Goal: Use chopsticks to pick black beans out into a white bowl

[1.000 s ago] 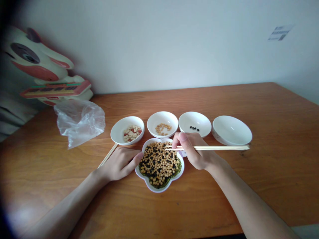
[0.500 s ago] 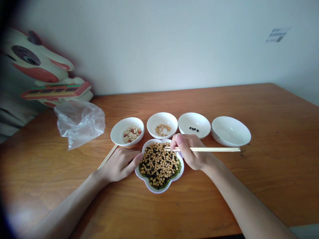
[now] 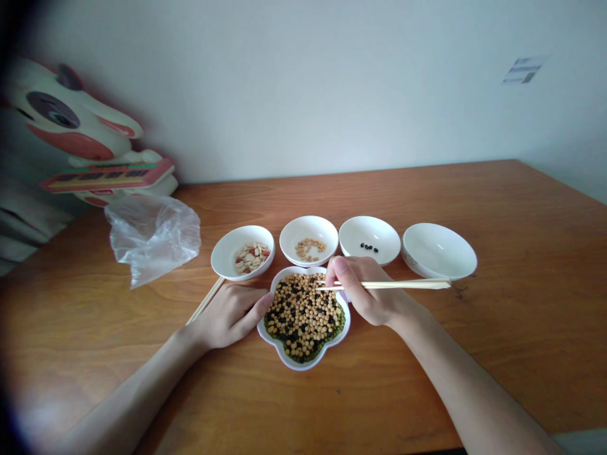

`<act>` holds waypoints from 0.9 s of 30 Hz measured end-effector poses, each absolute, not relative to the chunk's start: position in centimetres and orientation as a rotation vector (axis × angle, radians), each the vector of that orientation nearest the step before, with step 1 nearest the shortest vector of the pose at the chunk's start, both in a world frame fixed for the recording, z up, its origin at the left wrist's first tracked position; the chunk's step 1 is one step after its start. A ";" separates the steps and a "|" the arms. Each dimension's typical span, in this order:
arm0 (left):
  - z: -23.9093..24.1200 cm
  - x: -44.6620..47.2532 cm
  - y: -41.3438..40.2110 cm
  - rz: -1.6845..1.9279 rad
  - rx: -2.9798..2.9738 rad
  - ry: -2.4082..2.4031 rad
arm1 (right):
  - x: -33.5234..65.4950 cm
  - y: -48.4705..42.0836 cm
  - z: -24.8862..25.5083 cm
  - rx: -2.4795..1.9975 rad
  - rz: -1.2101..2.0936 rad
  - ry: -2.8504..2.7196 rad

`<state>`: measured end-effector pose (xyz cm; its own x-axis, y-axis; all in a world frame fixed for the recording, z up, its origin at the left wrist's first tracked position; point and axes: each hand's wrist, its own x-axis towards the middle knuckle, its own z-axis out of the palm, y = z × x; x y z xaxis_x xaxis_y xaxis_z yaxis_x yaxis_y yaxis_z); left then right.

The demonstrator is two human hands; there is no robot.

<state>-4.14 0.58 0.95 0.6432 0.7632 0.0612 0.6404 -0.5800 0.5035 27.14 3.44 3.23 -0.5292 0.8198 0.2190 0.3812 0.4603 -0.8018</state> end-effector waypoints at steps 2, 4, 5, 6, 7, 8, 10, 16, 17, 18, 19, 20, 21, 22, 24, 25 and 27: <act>0.8 -4.2 0.6 0.382 2.430 1.095 | 27.0 3.4 3.2 -0.997 0.944 -2.108; 0.7 -4.3 0.6 0.380 2.433 1.095 | 27.0 3.3 3.2 -0.994 0.937 -2.111; 0.7 -4.3 0.6 0.380 2.433 1.097 | 27.0 3.3 3.2 -0.994 0.930 -2.115; 0.7 -4.2 0.6 0.378 2.431 1.099 | 27.0 3.3 3.3 -0.997 0.924 -2.113; 0.8 -4.2 0.6 0.375 2.427 1.102 | 27.0 3.3 3.3 -1.001 0.923 -2.101; 0.8 -4.2 0.6 0.371 2.422 1.104 | 27.0 3.3 3.4 -1.007 0.924 -2.082; 0.9 -4.1 0.6 0.367 2.415 1.108 | 26.9 3.2 3.4 -1.021 0.919 -2.042; 1.0 -4.1 0.6 0.355 2.425 1.119 | 26.3 3.1 3.0 -1.037 0.859 -2.039; 1.0 -4.1 0.6 0.353 2.425 1.118 | 26.2 3.1 3.0 -1.043 0.855 -2.033; 1.0 -4.1 0.6 0.353 2.425 1.117 | 26.2 3.1 2.9 -1.047 0.850 -2.026; 1.0 -4.1 0.6 0.354 2.423 1.115 | 26.1 3.1 2.9 -1.048 0.844 -2.022; 1.0 -4.1 0.5 0.356 2.422 1.114 | 26.1 3.1 2.9 -1.045 0.840 -2.023; 1.0 -4.1 0.5 0.357 2.418 1.113 | 26.2 3.1 2.9 -1.041 0.840 -2.027; 1.1 -4.1 0.5 0.356 2.413 1.112 | 26.2 3.1 2.9 -1.037 0.844 -2.032; 1.1 -4.0 0.5 0.349 2.401 1.111 | 26.3 3.1 2.9 -1.019 0.854 -2.045; 1.1 -4.0 0.5 0.346 2.397 1.109 | 26.3 3.1 2.9 -1.006 0.855 -2.050; 1.1 -4.0 0.5 0.341 2.393 1.107 | 26.4 3.1 2.9 -0.981 0.844 -2.062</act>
<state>-4.05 0.53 1.10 0.6419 0.7664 0.0247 0.6472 -0.5589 0.5184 26.41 3.11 2.91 -0.4742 0.8261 0.3046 0.3751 0.5025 -0.7789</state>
